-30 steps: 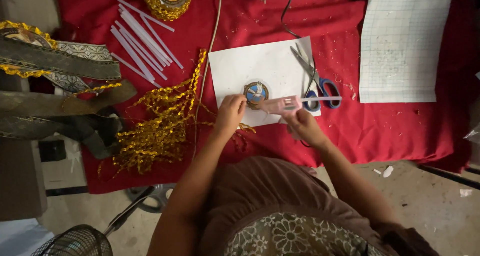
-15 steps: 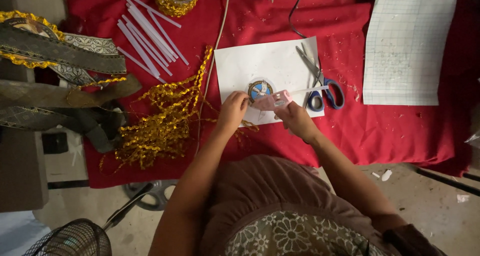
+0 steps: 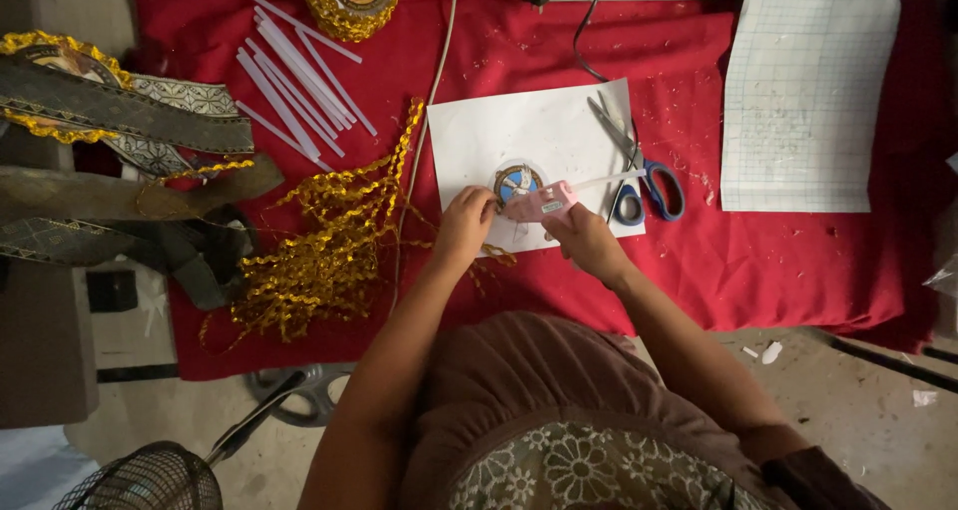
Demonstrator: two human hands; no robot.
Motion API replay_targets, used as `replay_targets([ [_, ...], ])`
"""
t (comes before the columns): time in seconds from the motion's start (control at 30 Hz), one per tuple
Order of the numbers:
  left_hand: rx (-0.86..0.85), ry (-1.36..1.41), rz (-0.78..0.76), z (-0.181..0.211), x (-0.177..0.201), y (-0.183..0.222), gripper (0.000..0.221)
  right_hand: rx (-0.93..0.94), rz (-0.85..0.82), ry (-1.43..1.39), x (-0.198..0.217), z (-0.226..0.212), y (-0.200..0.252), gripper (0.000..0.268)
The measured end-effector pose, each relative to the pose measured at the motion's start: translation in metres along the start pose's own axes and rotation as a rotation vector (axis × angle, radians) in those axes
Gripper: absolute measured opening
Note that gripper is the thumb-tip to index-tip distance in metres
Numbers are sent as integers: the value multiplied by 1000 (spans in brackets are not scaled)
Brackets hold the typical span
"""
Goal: Gluing gold trim around the circular edges of medals featuring an emblem.
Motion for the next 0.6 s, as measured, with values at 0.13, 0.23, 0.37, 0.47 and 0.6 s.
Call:
replay_targets([
  [0.13, 5, 27, 0, -2, 0, 0, 12, -7, 0, 16, 0, -4, 1, 38],
  [0.23, -4, 34, 12, -4, -2, 0, 12, -23, 0, 33, 1, -6, 2, 37],
  [0.37, 8, 33, 15, -2, 1, 1, 12, -27, -17, 60, 2, -7, 3, 38],
  [0.47, -1, 24, 24, 0, 2, 1, 14, -23, -17, 50, 1, -6, 3, 38],
  [0.6, -13, 15, 36, 0, 3, 2, 15, -41, -11, 74, 2, 12, 3, 41],
])
Point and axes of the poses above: each hand's wrist, its own y-axis away from the middle knuckle, its own x-axis out of the back of the hand, z = x × y, the point moved 9 cm from there along -y, towards the middle knuckle, and after that the axes turned 11 degrees about x, right-handed, at the moved point
